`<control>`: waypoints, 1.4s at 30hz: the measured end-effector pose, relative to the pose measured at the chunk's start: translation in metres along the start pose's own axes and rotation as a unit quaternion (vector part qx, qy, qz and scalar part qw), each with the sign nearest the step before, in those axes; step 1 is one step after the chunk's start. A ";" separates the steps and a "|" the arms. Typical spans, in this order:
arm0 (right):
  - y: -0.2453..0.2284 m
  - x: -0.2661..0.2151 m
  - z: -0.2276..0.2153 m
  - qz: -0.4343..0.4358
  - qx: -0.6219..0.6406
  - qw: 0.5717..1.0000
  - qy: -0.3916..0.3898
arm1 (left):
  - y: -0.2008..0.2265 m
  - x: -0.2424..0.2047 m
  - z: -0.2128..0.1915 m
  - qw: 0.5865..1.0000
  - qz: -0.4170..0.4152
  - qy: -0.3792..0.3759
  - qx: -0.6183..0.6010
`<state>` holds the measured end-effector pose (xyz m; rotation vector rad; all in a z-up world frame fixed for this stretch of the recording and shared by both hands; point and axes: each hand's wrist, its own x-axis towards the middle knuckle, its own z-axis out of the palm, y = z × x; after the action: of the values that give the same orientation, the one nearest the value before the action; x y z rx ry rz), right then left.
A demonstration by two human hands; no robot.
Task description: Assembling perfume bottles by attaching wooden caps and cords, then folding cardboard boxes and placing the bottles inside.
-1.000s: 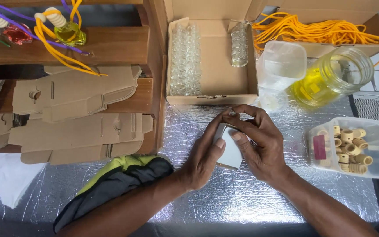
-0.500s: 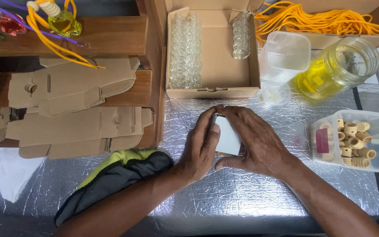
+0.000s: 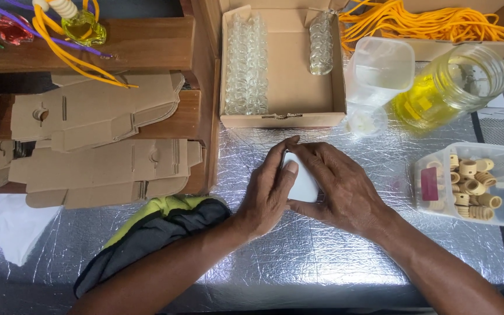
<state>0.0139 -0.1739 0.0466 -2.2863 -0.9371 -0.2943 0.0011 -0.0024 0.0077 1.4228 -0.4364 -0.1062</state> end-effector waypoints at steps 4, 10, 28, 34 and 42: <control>-0.002 0.002 -0.002 -0.013 -0.016 1.000 -0.002 | -0.004 0.001 0.001 1.000 -0.008 0.020 -0.013; 0.019 -0.011 0.009 -0.096 -0.043 0.989 0.104 | -0.003 0.007 -0.003 0.996 -0.001 0.075 -0.041; 0.032 -0.027 0.021 -0.208 -0.115 0.963 0.129 | -0.010 0.005 -0.001 0.980 0.013 0.167 -0.104; 0.025 -0.023 0.022 -0.222 -0.140 0.955 0.138 | -0.033 0.001 0.000 0.963 -0.029 0.193 -0.184; 0.012 -0.015 0.024 -0.143 -0.072 0.980 0.118 | -0.030 0.000 0.000 0.969 -0.035 0.194 -0.147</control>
<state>0.0108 -0.1734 0.0166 -2.1798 -1.1487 -0.7628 0.0065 -0.0066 -0.0211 1.1299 -0.0426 0.0512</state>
